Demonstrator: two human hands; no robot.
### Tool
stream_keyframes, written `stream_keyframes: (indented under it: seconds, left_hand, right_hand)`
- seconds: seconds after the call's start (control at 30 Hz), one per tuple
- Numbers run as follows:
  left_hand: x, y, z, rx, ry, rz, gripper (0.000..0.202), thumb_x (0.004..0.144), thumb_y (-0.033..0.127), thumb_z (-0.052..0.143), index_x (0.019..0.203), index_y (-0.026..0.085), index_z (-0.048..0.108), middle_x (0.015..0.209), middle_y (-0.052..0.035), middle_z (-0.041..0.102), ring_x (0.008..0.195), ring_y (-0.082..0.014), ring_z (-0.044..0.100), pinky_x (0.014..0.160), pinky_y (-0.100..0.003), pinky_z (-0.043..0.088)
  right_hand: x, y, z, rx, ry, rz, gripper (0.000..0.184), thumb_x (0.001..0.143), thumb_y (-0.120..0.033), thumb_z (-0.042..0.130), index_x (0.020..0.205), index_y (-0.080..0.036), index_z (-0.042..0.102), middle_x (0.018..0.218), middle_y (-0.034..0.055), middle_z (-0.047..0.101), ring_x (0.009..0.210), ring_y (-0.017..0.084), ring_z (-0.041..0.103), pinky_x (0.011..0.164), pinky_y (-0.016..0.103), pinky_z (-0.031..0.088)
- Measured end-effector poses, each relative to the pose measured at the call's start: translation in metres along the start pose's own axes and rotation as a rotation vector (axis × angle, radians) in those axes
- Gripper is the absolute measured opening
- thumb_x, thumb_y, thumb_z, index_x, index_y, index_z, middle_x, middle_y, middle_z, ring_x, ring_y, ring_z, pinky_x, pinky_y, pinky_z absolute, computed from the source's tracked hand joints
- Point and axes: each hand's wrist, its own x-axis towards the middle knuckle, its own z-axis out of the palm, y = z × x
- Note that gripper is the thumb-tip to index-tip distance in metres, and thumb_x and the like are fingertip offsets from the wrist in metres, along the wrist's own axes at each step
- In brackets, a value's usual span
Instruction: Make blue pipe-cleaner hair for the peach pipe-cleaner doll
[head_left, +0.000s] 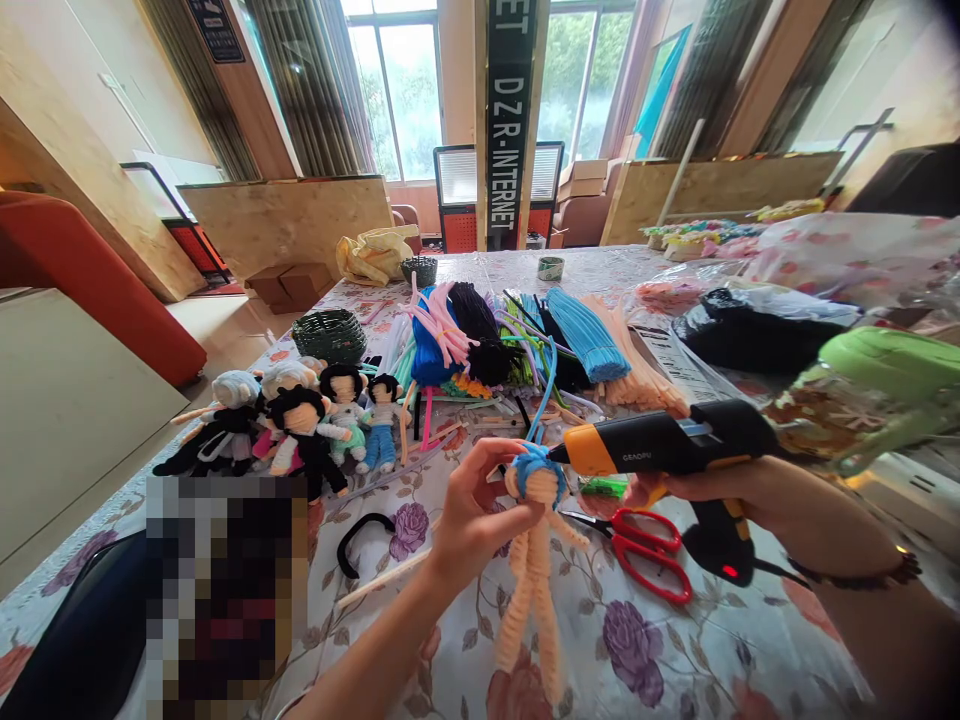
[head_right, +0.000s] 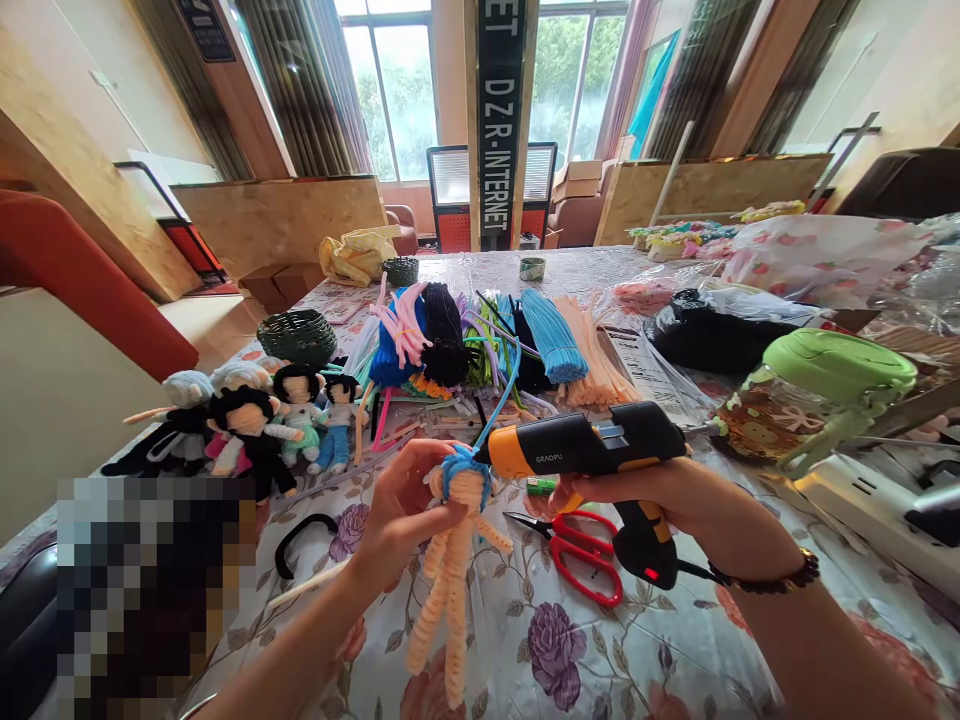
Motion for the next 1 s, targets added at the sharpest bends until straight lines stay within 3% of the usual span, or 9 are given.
stream_keyframes:
  seconds: [0.2, 0.63, 0.83, 1.0]
  left_hand:
    - [-0.0004, 0.0005, 0.0002, -0.008, 0.006, -0.027, 0.037, 0.062, 0.01, 0.071, 0.096, 0.019, 0.059, 0.102, -0.0037, 0.061, 0.091, -0.0154, 0.054, 0.075, -0.023, 0.049]
    - [0.0001, 0.0016, 0.0011, 0.004, 0.014, -0.039, 0.036, 0.062, 0.012, 0.072, 0.096, 0.02, 0.06, 0.097, -0.0013, 0.061, 0.089, -0.0132, 0.055, 0.073, -0.019, 0.048]
    - [-0.0002, -0.0002, 0.0028, 0.031, 0.034, -0.069, 0.035, 0.063, 0.013, 0.073, 0.095, 0.021, 0.06, 0.094, -0.0001, 0.061, 0.089, -0.0126, 0.055, 0.074, -0.019, 0.048]
    - [-0.0006, 0.0014, 0.0039, 0.047, 0.043, -0.076, 0.035, 0.064, 0.014, 0.072, 0.096, 0.02, 0.058, 0.095, -0.0015, 0.06, 0.088, -0.0139, 0.054, 0.073, -0.021, 0.049]
  right_hand:
    - [-0.0019, -0.0009, -0.0041, -0.075, 0.006, 0.004, 0.018, 0.063, -0.028, 0.077, 0.079, -0.02, 0.075, 0.077, 0.0047, 0.075, 0.079, 0.021, 0.071, 0.082, 0.032, 0.055]
    - [-0.0008, -0.0029, 0.0016, -0.022, 0.006, 0.003, 0.02, 0.061, -0.03, 0.078, 0.078, -0.019, 0.075, 0.073, 0.0051, 0.074, 0.079, 0.026, 0.071, 0.084, 0.04, 0.055]
    - [-0.0002, -0.0041, 0.0029, -0.034, 0.109, 0.006, 0.018, 0.062, -0.033, 0.078, 0.073, -0.019, 0.074, 0.073, 0.004, 0.074, 0.077, 0.021, 0.07, 0.079, 0.031, 0.055]
    - [-0.0027, -0.0065, 0.0023, -0.038, 0.085, 0.006, 0.02, 0.061, -0.032, 0.078, 0.074, -0.018, 0.074, 0.073, 0.0048, 0.074, 0.076, 0.022, 0.07, 0.079, 0.033, 0.055]
